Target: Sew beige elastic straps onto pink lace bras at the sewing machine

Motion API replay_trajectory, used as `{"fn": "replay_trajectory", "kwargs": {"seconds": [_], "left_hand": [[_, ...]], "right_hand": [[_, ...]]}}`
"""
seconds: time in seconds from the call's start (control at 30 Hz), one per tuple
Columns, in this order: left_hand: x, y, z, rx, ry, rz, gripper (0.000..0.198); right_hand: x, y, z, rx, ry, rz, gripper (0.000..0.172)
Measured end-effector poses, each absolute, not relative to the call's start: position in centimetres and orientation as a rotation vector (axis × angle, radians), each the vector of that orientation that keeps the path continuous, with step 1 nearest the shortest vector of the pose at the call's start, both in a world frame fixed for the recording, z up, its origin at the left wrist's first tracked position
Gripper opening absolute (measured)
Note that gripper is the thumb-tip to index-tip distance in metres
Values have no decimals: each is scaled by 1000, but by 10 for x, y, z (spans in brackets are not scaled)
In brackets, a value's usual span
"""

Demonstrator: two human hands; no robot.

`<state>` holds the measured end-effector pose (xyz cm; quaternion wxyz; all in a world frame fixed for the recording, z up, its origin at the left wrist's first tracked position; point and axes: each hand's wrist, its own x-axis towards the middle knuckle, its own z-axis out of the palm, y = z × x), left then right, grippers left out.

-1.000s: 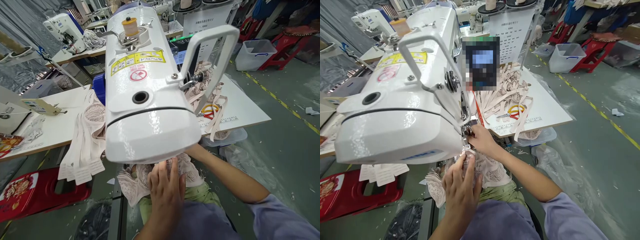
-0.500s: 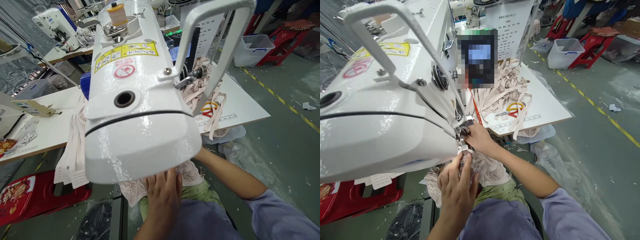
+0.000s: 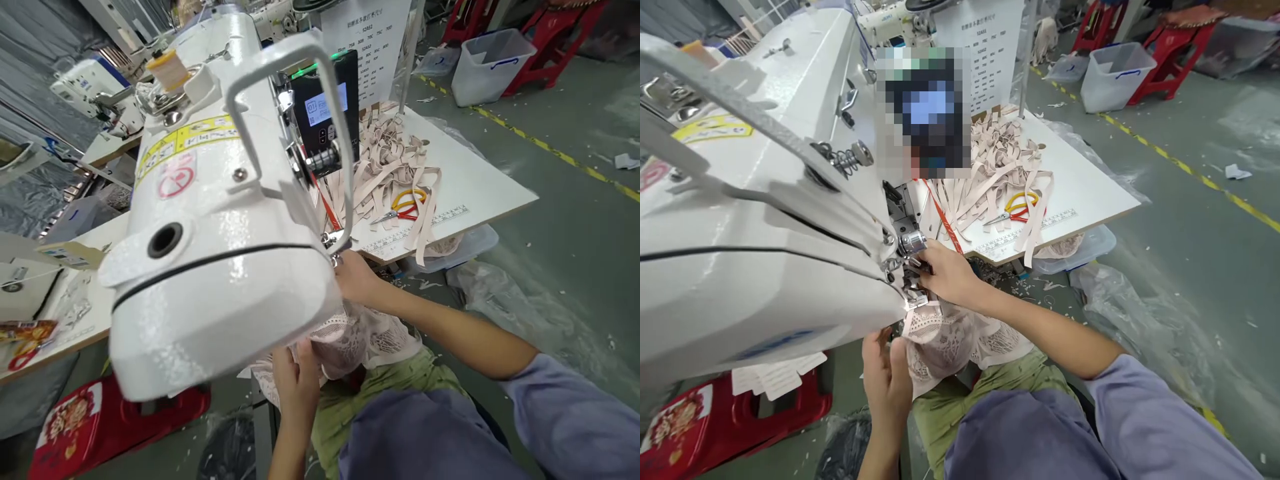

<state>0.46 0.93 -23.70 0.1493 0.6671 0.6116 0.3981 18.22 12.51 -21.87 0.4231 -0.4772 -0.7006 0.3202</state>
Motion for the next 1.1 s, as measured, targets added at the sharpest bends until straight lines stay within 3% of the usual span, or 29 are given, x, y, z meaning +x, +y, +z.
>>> {"fn": "replay_trajectory", "kwargs": {"seconds": [0.17, 0.3, 0.57, 0.87, 1.1], "left_hand": [[8, 19, -229, 1549, 1670, 1036, 35], [17, 18, -225, 1452, 1733, 1167, 31], [28, 22, -219, 1650, 1816, 1316, 21], [29, 26, -212, 1800, 1940, 1215, 25], [21, 27, -215, 1812, 1945, 1134, 31]], "right_hand": [[180, 128, -222, -1258, -1828, 707, 11], [182, 128, -218, -1202, -1818, 676, 12], [182, 127, -217, -1149, -1785, 672, 22], [184, 127, -210, -1158, -1798, 731, 14], [184, 126, -208, -1128, -1772, 786, 19]]}}
